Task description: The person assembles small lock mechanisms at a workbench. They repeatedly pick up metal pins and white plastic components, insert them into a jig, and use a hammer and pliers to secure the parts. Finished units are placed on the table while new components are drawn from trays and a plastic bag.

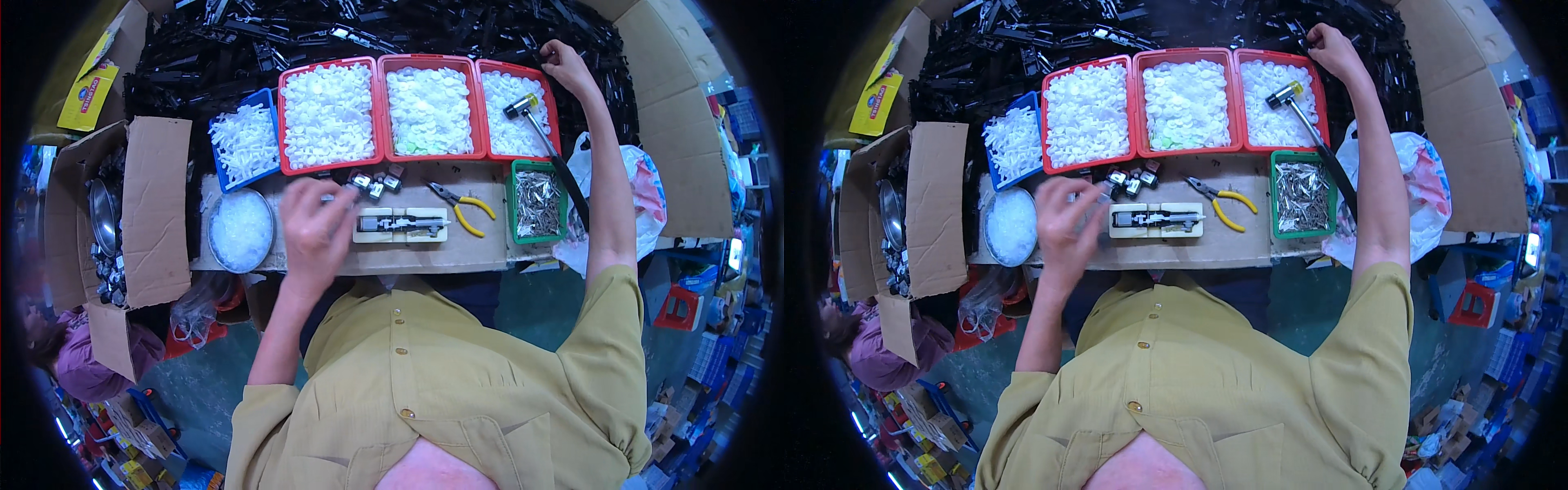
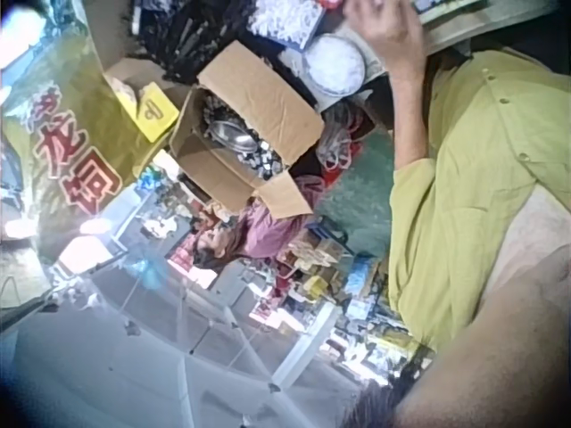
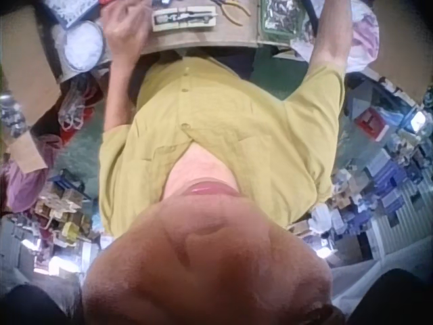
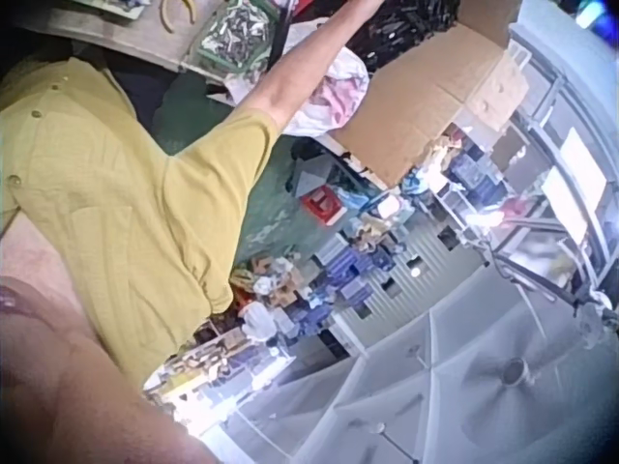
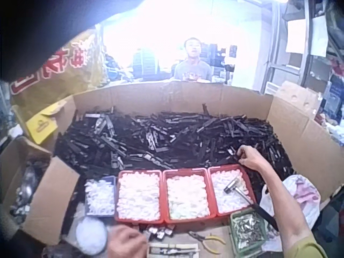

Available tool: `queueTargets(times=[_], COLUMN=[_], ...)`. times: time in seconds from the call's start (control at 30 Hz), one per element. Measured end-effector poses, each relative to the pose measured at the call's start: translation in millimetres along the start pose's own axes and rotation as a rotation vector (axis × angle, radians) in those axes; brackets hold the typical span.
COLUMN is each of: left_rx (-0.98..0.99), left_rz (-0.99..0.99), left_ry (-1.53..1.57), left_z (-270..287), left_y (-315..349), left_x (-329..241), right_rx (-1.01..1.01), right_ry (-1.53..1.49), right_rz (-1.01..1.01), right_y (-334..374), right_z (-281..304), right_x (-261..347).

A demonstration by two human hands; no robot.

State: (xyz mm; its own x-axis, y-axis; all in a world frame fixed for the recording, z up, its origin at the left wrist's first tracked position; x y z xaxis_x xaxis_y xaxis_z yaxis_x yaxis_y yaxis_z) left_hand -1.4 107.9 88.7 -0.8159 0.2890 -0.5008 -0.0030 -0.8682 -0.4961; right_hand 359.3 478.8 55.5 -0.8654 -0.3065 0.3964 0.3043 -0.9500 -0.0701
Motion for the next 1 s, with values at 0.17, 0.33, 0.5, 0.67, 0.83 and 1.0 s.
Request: queueTargets(times=[0.17, 0.33, 0.5, 0.67, 0.83, 1.0], left_rx=[-0.134, -0.066, 0.112, 0.196, 0.180, 0.279], left_rz=[0.038, 0.091, 0.548, 0.747, 0.745, 0.681], left_ry=[-0.022, 0.203, 1.013, 1.498, 1.371, 1.321], left_z=[29.8, 15.8, -50.2, -90.7, -84.3, -80.7], left_y=[-18.7, -14.2, -4.0, -13.0, 5.6, 15.2], left_x=[12.9, 5.9, 14.1, -1.8, 18.0, 14.6], right_rx=[-0.138, -0.342, -0.387, -0.277, -0.206, -0.048], right_ry=[0.147, 0.217, 0.012, 0.296, 0.094, -0.181], right_rz=[-0.008, -0.031, 0.312, 0.555, 0.619, 0.534], right_y=[22.0, 73.7, 165.5, 242.0, 251.9, 244.3], right_z=[30.5, 75.4, 52.6, -19.2, -39.1, -41.8], right_x=[20.4, 39.3, 166.3, 264.5, 278.8, 264.4])
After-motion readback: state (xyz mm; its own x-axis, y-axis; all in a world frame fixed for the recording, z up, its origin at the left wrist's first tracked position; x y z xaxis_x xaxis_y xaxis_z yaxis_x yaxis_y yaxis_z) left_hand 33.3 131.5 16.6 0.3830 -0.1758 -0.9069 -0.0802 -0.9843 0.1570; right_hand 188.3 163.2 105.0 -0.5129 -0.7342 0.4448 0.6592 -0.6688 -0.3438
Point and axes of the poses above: each hand's wrist, its own y-axis away from the middle knuckle, its own z-axis out of the back of the hand, x = y × z, the point moved 9 cm from there along -y, towards the middle knuckle, and after that the axes turned 2 degrees about x, right-handed, at the moved point
